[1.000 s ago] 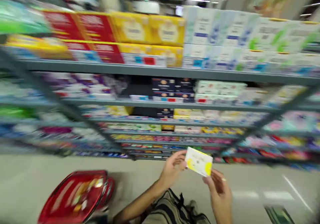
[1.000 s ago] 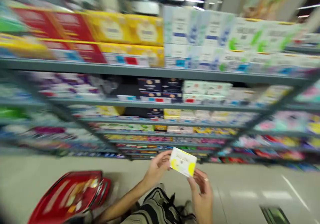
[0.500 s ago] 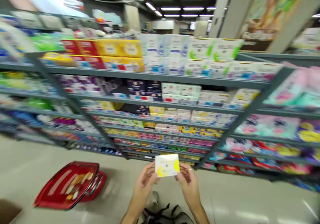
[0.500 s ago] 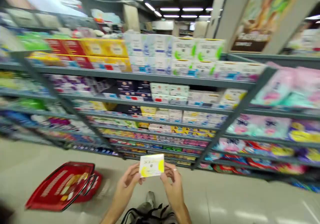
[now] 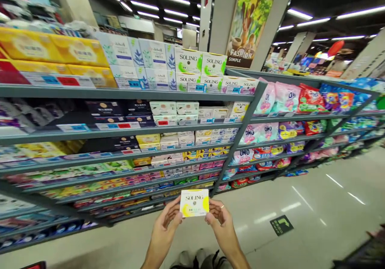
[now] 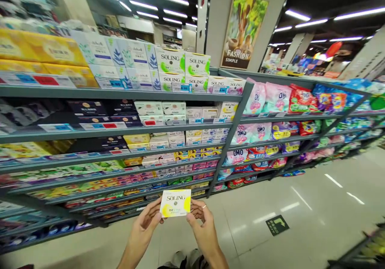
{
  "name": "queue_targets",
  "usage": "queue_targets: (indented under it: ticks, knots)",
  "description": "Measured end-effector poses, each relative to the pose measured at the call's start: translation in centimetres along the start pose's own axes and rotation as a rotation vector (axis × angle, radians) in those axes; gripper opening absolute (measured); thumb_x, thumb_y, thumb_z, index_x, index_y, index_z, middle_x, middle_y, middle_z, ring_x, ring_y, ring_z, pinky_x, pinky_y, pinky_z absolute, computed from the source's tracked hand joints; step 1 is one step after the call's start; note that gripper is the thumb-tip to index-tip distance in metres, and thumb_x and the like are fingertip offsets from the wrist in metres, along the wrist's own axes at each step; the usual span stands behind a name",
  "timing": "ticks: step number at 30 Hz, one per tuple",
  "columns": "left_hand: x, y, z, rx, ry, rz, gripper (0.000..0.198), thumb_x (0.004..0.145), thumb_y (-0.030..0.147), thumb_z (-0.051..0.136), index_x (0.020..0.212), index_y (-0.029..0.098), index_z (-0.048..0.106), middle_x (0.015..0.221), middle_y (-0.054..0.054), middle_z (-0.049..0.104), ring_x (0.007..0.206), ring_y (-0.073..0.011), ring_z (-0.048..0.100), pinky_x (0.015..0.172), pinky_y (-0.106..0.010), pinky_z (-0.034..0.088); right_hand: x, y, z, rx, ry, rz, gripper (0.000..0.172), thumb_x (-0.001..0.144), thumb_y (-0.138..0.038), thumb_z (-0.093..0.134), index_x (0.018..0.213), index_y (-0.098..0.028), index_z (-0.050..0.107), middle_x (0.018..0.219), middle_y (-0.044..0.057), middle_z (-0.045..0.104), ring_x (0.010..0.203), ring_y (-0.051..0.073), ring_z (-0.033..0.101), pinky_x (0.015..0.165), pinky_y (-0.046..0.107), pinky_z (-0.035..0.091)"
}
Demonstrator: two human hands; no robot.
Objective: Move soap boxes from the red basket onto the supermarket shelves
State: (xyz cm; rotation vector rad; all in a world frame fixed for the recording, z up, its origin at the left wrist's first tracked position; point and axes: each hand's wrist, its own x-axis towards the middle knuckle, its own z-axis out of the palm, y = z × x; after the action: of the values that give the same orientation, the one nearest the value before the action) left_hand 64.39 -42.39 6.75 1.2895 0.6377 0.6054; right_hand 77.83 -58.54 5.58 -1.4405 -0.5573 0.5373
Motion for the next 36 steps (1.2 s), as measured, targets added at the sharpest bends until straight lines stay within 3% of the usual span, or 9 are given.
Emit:
queue_targets:
  ticks: [6,13,16,19,23,27,31,36]
  knots:
    - [-0.4,0.1,2.6,-0.060,0.059,-0.004,0.062,0.081,0.053,0.076,0.129,0.015,0.066,0.108,-0.015,0.076,0.083,-0.0215,0.069,0.069,-0.029,0.057,0.6,-1.1,-1.9,-0.026,-0.006,0.005,0.044,0.087,-0.045,0.075,0.124,-0.023,0.065,0.103,0.007,0.073,0.090,0.021,0.067,0.080,0.034,0.054]
    - [-1.2,1.1,6.7,0.027,0.101,0.026,0.057,0.087,0.046,0.073,0.136,0.019,0.063,0.113,-0.012,0.073,0.093,-0.0205,0.065,0.074,-0.028,0.055,1.6,0.7,-5.3,0.181,-0.081,0.007,0.047,0.089,-0.040,0.074,0.132,-0.026,0.061,0.109,0.006,0.072,0.083,0.017,0.064,0.076,0.032,0.054]
    - [-1.2,0.2,10.2,0.030,0.138,0.034,0.055,0.088,0.046,0.073,0.135,0.019,0.063,0.112,-0.011,0.074,0.092,-0.0196,0.064,0.073,-0.027,0.055,2.2,1.1,-8.5,0.227,-0.121,0.022,0.046,0.090,-0.039,0.074,0.133,-0.027,0.060,0.104,0.005,0.072,0.078,0.016,0.063,0.072,0.030,0.053]
    - [-1.4,-1.0,14.9,-0.002,0.191,0.048,0.056,0.087,0.045,0.074,0.136,0.020,0.062,0.115,-0.012,0.073,0.091,-0.0195,0.064,0.071,-0.027,0.054,3.4,1.1,-13.0,0.222,-0.155,0.022,0.043,0.092,-0.040,0.071,0.132,-0.026,0.061,0.099,0.004,0.072,0.076,0.016,0.063,0.071,0.030,0.052]
    - [-1.9,-2.6,21.4,-0.037,0.236,0.014,0.058,0.086,0.045,0.074,0.135,0.018,0.060,0.111,-0.012,0.075,0.080,-0.0175,0.065,0.070,-0.030,0.053,5.4,0.8,-19.4,0.152,-0.199,0.015,0.042,0.092,-0.040,0.072,0.130,-0.027,0.063,0.103,0.005,0.073,0.084,0.017,0.065,0.077,0.030,0.053]
    - [-1.9,-3.2,26.2,-0.051,0.235,-0.019,0.057,0.087,0.046,0.074,0.134,0.018,0.057,0.106,-0.011,0.076,0.075,-0.0168,0.066,0.068,-0.030,0.053,7.3,0.5,-24.5,0.101,-0.226,-0.004,0.043,0.090,-0.042,0.073,0.128,-0.025,0.065,0.106,0.007,0.073,0.089,0.020,0.066,0.080,0.033,0.055]
    - [-1.1,-3.0,28.9,-0.015,0.211,-0.004,0.059,0.086,0.045,0.075,0.135,0.019,0.057,0.110,-0.012,0.076,0.078,-0.0176,0.066,0.067,-0.029,0.052,8.2,0.7,-26.8,0.126,-0.203,-0.009,0.044,0.091,-0.045,0.071,0.128,-0.024,0.065,0.101,0.007,0.073,0.085,0.020,0.066,0.078,0.035,0.055]
    - [0.4,-3.0,29.9,0.026,0.221,0.014,0.061,0.087,0.047,0.073,0.138,0.019,0.056,0.117,-0.014,0.074,0.079,-0.0177,0.066,0.068,-0.030,0.052,8.5,2.0,-26.8,0.223,-0.161,0.025,0.044,0.093,-0.045,0.069,0.132,-0.024,0.062,0.081,0.002,0.068,0.074,0.017,0.062,0.072,0.032,0.053]
